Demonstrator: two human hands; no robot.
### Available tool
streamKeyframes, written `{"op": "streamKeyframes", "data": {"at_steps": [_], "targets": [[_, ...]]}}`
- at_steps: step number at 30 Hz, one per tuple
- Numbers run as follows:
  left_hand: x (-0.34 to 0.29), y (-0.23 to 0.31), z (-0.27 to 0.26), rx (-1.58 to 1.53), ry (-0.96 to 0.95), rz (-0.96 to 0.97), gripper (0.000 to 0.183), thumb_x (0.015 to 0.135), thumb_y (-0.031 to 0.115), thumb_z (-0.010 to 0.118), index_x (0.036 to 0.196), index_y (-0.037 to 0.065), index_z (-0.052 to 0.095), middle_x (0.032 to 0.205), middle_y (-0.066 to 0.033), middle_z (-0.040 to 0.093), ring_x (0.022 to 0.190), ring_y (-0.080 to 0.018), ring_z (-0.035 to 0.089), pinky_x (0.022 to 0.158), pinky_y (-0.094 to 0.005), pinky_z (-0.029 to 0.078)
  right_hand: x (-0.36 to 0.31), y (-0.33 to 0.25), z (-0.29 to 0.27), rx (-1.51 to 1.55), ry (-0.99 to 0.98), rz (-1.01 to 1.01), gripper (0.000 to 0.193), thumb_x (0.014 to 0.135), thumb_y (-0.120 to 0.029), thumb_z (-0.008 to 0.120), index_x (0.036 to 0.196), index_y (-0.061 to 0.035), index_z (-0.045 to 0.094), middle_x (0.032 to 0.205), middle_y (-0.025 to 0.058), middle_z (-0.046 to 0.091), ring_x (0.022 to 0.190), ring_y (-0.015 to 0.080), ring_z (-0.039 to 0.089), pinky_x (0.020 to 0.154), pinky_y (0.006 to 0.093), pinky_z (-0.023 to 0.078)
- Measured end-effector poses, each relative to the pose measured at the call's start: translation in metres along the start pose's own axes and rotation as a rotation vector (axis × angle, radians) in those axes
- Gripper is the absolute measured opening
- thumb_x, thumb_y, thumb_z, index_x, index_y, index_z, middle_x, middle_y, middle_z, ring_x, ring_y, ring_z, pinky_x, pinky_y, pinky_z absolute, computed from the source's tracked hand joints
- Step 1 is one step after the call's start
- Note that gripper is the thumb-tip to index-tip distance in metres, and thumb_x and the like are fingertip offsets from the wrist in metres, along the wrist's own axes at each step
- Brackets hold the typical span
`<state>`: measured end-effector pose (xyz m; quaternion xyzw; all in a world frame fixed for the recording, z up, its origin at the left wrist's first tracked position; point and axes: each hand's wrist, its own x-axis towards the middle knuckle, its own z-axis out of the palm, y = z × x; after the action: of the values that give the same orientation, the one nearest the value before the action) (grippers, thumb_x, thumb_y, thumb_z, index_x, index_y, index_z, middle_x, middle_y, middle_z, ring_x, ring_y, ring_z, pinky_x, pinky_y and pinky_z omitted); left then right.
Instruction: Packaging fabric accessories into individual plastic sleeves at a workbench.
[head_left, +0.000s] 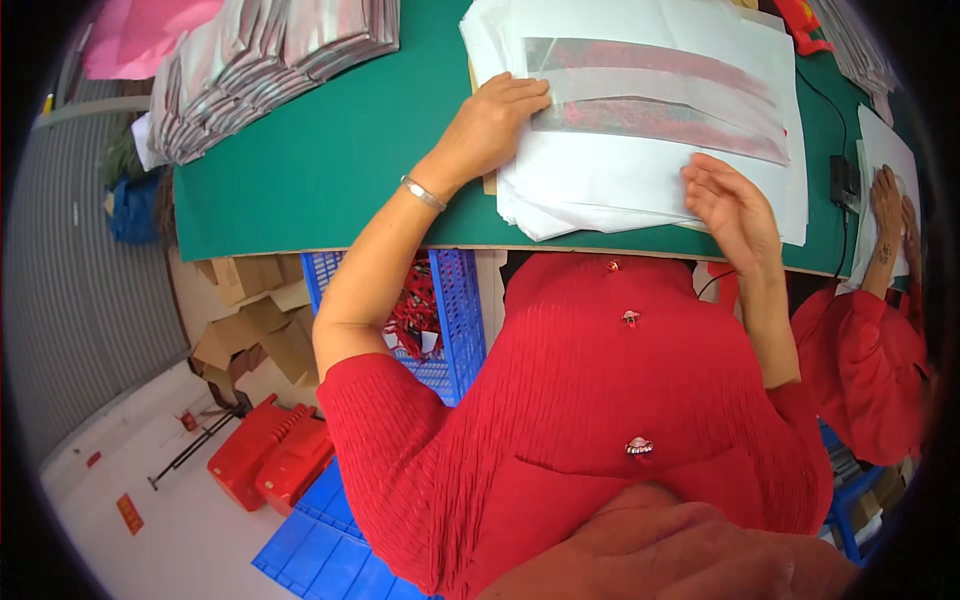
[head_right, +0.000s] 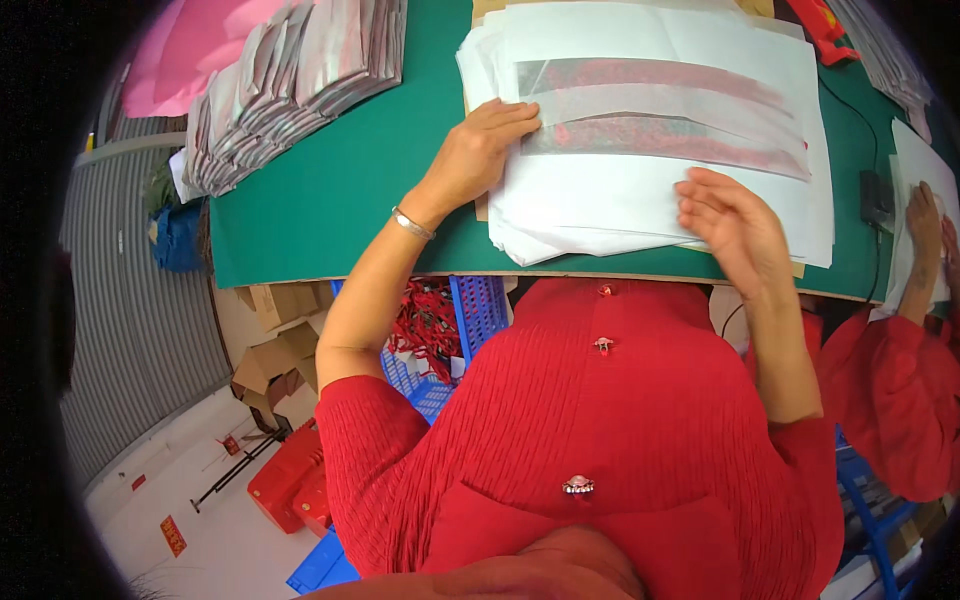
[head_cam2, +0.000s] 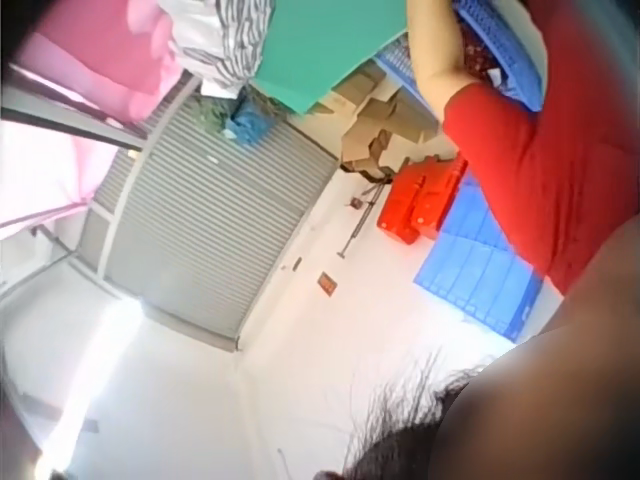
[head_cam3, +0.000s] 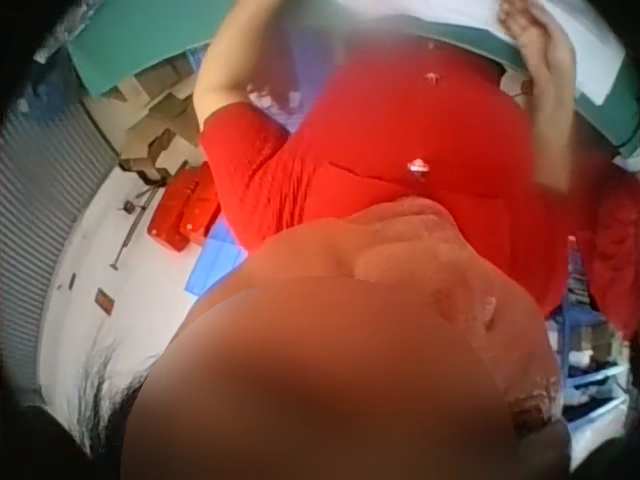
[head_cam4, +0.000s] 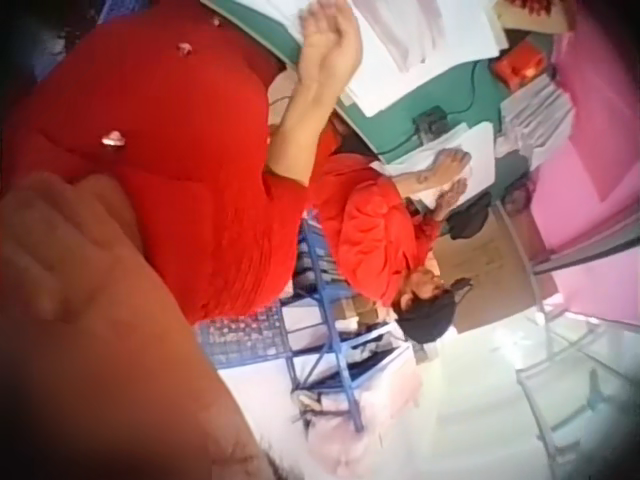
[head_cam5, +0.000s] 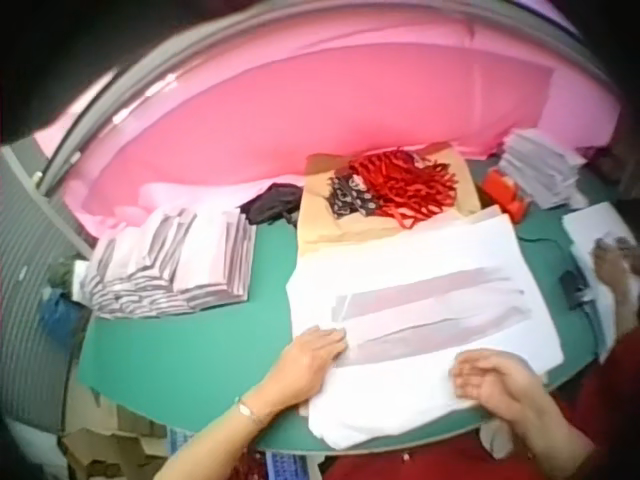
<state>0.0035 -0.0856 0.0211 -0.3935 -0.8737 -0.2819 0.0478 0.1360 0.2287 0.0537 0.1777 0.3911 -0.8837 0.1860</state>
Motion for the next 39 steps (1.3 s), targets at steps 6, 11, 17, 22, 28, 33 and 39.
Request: {"op": "streamKeyframes", "data": {"at_steps": [6, 11, 17, 22, 28, 33, 39], "targets": [[0.0, 0.006, -0.011, -0.056, 0.023, -0.006, 0.03, 0.082, 0.003, 0.055, 0.108, 0.01, 0.067, 0.108, -0.005, 0.068, 0.108, -0.0236, 0.061, 0.11, -0.0401, 0.036, -0.015, -0.01, -0.016, 0.343, 0.204, -0.095, 0.038, 0.094, -0.003, 0.047, 0.125, 0.0183, 0.042, 0.132, 0.0373, 0.046, 0.124, 0.0446, 0.05, 0.11, 0.0473, 0.041], [0.01, 0.011, -0.023, 0.212, -0.125, 0.112, 0.027, 0.081, 0.005, 0.057, 0.105, 0.01, 0.068, 0.108, -0.0045, 0.069, 0.108, -0.0252, 0.061, 0.11, -0.0413, 0.036, 0.015, -0.011, -0.04, 0.401, 0.225, -0.188, 0.031, 0.093, 0.0, 0.048, 0.119, 0.0169, 0.043, 0.131, 0.0362, 0.046, 0.128, 0.0473, 0.046, 0.111, 0.0511, 0.04], [0.099, 0.028, -0.007, -0.051, 0.113, 0.204, 0.035, 0.088, 0.018, 0.057, 0.12, 0.011, 0.066, 0.123, -0.0062, 0.064, 0.119, -0.0288, 0.056, 0.113, -0.0487, 0.032, 0.013, -0.004, -0.047, 0.4, 0.187, -0.23, 0.018, 0.092, 0.001, 0.052, 0.106, 0.011, 0.047, 0.125, 0.0318, 0.051, 0.122, 0.045, 0.052, 0.111, 0.0541, 0.039], [0.118, 0.064, 0.061, 0.19, -0.239, 0.182, 0.059, 0.099, 0.052, 0.04, 0.143, 0.014, 0.047, 0.154, -0.0067, 0.039, 0.141, -0.0294, 0.034, 0.114, -0.0631, 0.018, 0.033, -0.005, -0.067, 0.417, 0.227, -0.316, 0.023, 0.093, -0.001, 0.054, 0.112, 0.011, 0.05, 0.12, 0.0252, 0.057, 0.112, 0.0361, 0.059, 0.109, 0.0474, 0.043], [0.101, 0.069, 0.072, 0.34, -0.095, 0.427, 0.061, 0.097, 0.052, 0.042, 0.144, 0.013, 0.045, 0.152, -0.0059, 0.041, 0.141, -0.029, 0.035, 0.114, -0.0669, 0.015, 0.063, -0.028, -0.043, 0.362, 0.416, -0.553, 0.026, 0.094, -0.005, 0.056, 0.114, 0.0105, 0.056, 0.114, 0.0189, 0.062, 0.107, 0.0259, 0.06, 0.1, 0.0334, 0.047], [0.09, 0.08, 0.099, 0.34, 0.033, 0.393, 0.056, 0.097, 0.042, 0.046, 0.139, 0.005, 0.05, 0.145, -0.0111, 0.049, 0.133, -0.0344, 0.043, 0.11, -0.0674, 0.021, 0.062, -0.024, 0.023, -0.337, 0.546, -0.62, 0.035, 0.095, -0.014, 0.055, 0.123, 0.0078, 0.058, 0.119, 0.0161, 0.063, 0.108, 0.0222, 0.06, 0.091, 0.0268, 0.046], [0.062, 0.115, 0.102, 0.434, -0.001, 0.254, 0.037, 0.091, 0.022, 0.054, 0.119, -0.002, 0.06, 0.125, -0.0185, 0.061, 0.117, -0.0327, 0.054, 0.101, -0.0519, 0.037, 0.07, 0.001, 0.059, -1.179, 0.233, -0.588, 0.046, 0.093, -0.02, 0.056, 0.133, 0.0024, 0.054, 0.136, 0.0191, 0.056, 0.121, 0.0297, 0.054, 0.101, 0.0321, 0.041]]}}
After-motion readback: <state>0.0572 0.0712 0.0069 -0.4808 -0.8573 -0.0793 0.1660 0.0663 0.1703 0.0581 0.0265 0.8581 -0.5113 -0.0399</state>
